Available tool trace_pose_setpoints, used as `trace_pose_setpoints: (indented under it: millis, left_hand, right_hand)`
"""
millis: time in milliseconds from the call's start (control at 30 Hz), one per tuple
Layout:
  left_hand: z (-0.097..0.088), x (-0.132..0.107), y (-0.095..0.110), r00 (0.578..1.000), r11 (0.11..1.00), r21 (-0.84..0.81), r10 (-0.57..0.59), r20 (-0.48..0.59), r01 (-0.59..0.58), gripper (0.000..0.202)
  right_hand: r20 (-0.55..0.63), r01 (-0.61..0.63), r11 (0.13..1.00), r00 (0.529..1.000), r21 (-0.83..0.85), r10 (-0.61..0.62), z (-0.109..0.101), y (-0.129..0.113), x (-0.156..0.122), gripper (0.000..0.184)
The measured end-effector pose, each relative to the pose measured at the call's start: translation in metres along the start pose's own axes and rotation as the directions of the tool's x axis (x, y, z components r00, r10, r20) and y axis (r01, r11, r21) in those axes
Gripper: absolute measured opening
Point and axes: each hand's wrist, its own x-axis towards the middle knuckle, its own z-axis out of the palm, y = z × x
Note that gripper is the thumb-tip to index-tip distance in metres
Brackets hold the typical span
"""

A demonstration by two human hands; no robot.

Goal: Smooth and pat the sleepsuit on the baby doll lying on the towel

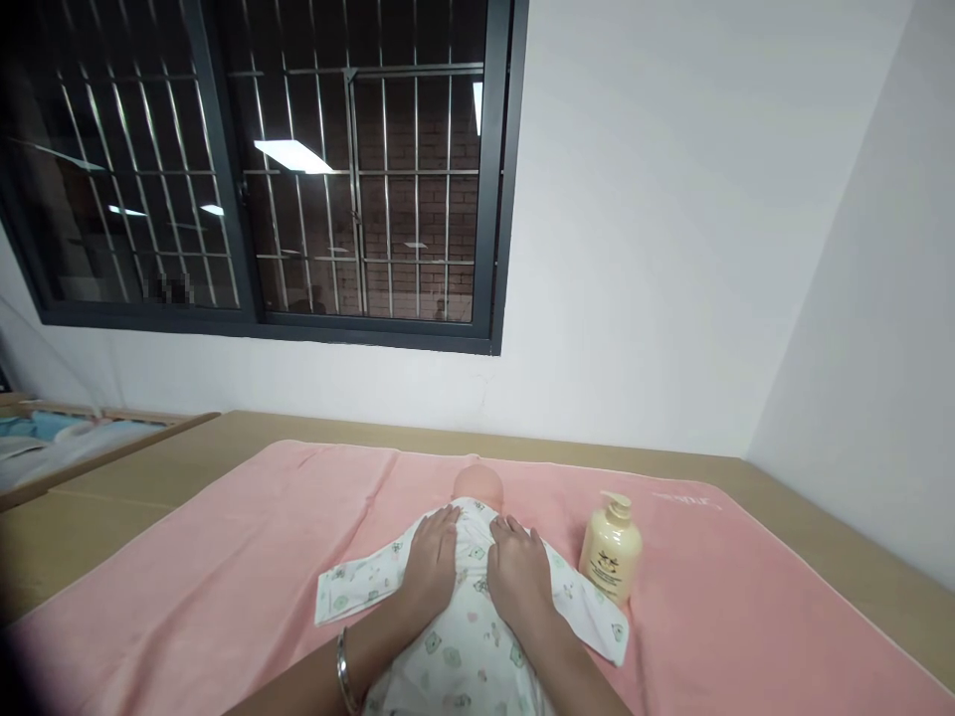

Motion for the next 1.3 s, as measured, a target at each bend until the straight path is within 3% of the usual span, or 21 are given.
trace_pose_setpoints:
  millis: [300,600,1300]
  left_hand:
    - [0.000,-0.002,0.000,1.000,0.999,-0.040,-0.023,0.009,0.023,0.053]
    - [0.001,-0.004,0.001,0.998,0.994,-0.091,-0.057,-0.041,0.053,0.053]
    - [-0.001,-0.001,0.001,1.000,0.999,-0.039,0.017,-0.016,-0.018,0.049]
  right_hand:
    - [0.001,0.003,1.000,1.000,0.018,-0.003,0.003,0.003,-0.003,0.049]
    - [0.047,0.045,0.997,0.998,0.065,-0.048,-0.010,0.011,-0.003,0.046]
    - [0.038,-0.079,0.987,0.996,0.138,0.075,-0.016,0.006,0.000,0.045]
